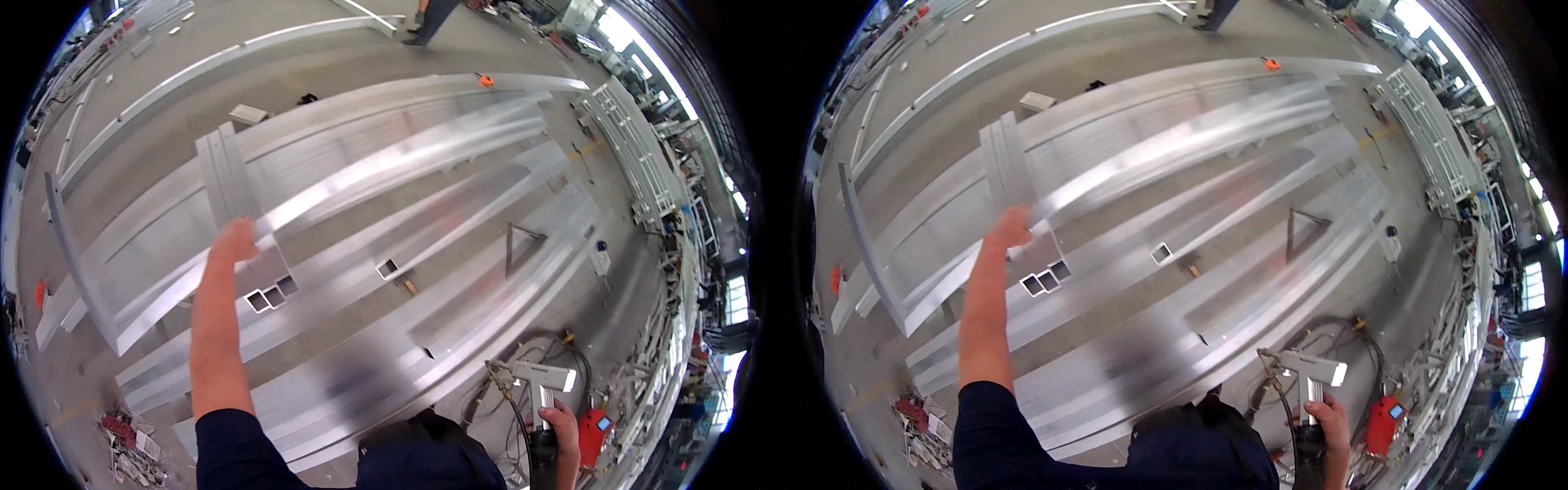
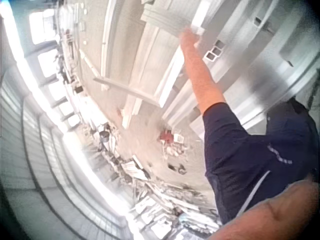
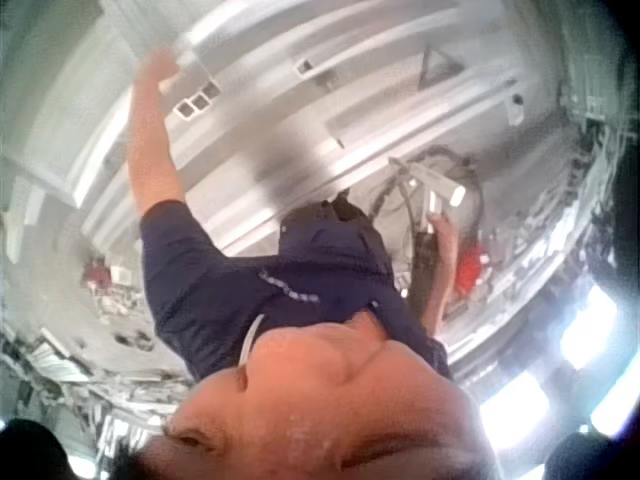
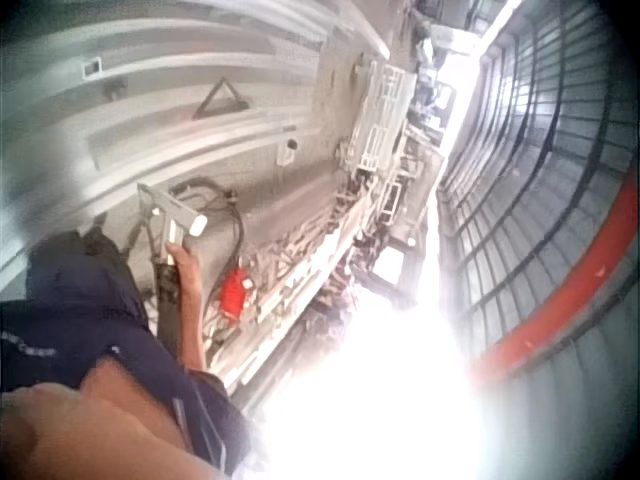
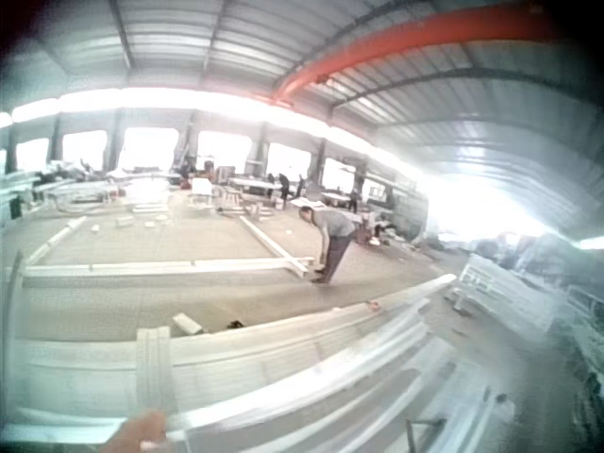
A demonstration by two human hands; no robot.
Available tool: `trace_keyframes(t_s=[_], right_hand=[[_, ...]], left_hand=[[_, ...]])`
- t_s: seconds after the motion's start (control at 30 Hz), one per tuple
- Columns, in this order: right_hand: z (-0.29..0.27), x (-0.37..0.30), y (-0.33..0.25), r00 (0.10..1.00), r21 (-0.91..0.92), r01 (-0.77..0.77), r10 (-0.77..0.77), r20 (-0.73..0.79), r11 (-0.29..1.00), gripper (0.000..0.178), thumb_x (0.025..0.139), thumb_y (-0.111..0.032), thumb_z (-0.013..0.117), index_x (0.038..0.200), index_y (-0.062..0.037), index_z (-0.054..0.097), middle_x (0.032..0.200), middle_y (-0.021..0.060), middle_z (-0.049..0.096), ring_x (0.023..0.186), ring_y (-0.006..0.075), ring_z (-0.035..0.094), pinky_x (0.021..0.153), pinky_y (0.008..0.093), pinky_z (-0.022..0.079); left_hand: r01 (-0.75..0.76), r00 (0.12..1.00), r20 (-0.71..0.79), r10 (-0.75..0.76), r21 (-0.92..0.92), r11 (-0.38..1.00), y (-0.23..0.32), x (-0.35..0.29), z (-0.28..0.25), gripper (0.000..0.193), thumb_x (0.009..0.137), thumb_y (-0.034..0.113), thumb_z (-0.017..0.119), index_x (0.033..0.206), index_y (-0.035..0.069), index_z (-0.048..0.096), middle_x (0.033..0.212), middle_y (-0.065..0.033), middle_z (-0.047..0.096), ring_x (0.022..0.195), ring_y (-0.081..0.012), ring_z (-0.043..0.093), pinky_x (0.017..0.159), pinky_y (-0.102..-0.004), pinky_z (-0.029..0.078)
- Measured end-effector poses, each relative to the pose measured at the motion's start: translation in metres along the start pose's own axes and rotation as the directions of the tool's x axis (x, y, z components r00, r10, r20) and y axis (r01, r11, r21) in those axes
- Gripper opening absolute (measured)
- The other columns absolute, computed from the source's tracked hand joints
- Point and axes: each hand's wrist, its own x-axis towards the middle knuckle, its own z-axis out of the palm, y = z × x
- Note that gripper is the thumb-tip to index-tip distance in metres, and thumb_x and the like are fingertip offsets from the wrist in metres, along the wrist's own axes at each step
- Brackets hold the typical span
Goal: The person assembles a metal frame by positioning long aluminum profiles and smaller metal pieces on a workbench. They use a handheld riveting tool to fasten the components together, creating a structured assembly.
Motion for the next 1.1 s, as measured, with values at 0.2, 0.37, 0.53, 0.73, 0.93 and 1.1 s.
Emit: trace_keyframes(t_s=[0.2,0.37,0.53,0.73,0.93,1.1], right_hand=[[0.002,-0.002,-0.003,1.000,0.005,-0.004,0.004,-0.020,1.000,0.040,0.081,-0.016,0.062,0.112,0.0067,0.051,0.079,0.0158,0.064,0.064,0.0231,0.065,0.070,0.0412,0.059],[0.008,-0.004,-0.007,1.000,-0.012,0.013,-0.012,0.019,1.000,0.042,0.080,-0.018,0.063,0.112,0.0070,0.052,0.080,0.0144,0.063,0.065,0.0207,0.063,0.074,0.0395,0.057],[0.006,-0.001,-0.006,1.000,-0.027,-0.030,0.029,-0.008,0.999,0.040,0.081,-0.018,0.063,0.111,0.0062,0.054,0.081,0.0135,0.065,0.068,0.0196,0.063,0.069,0.0330,0.055],[0.000,0.007,-0.004,0.998,-0.015,-0.060,0.060,0.015,0.998,0.040,0.083,-0.018,0.063,0.113,0.0058,0.054,0.081,0.0124,0.066,0.070,0.0175,0.064,0.064,0.0285,0.053],[-0.012,0.009,0.002,0.997,0.074,-0.057,0.053,0.056,0.996,0.040,0.085,-0.016,0.065,0.115,0.0069,0.053,0.084,0.0117,0.065,0.071,0.0183,0.064,0.068,0.0300,0.053],[-0.029,0.016,0.027,0.997,0.094,-0.066,0.068,-0.021,0.993,0.036,0.085,-0.015,0.064,0.112,0.0066,0.054,0.084,0.0123,0.065,0.072,0.0189,0.064,0.069,0.0308,0.053]], left_hand=[[0.035,0.997,-0.065,-0.050,-0.214,0.976,0.011,0.005,-0.007,0.026,0.061,0.001,0.067,0.087,0.002,0.068,0.097,-0.0204,0.067,0.099,-0.0377,0.063,0.086,-0.0429,0.051],[0.017,0.996,-0.083,-0.037,-0.239,0.971,0.017,0.002,-0.014,0.019,0.060,-0.001,0.066,0.079,0.002,0.068,0.086,-0.0188,0.067,0.089,-0.0374,0.064,0.078,-0.0422,0.051],[-0.003,0.983,-0.181,-0.030,-0.181,0.984,0.010,0.002,-0.011,0.031,0.065,0.001,0.068,0.095,0.002,0.066,0.097,-0.0200,0.065,0.094,-0.0390,0.061,0.084,-0.0456,0.048],[-0.226,0.810,-0.566,0.152,-0.063,0.972,0.126,-0.053,0.040,0.037,0.080,0.013,0.066,0.114,0.002,0.058,0.108,-0.0196,0.060,0.101,-0.0397,0.055,0.090,-0.0513,0.044],[-0.195,0.968,-0.216,0.128,-0.327,0.925,0.277,-0.038,0.154,0.058,0.073,0.019,0.078,0.123,0.006,0.052,0.124,-0.0170,0.054,0.116,-0.0371,0.050,0.096,-0.0481,0.044],[-0.160,0.941,-0.329,0.076,-0.237,0.958,0.305,0.030,0.198,0.072,0.071,0.018,0.081,0.131,0.004,0.045,0.133,-0.0199,0.048,0.123,-0.0394,0.046,0.100,-0.0472,0.043]])
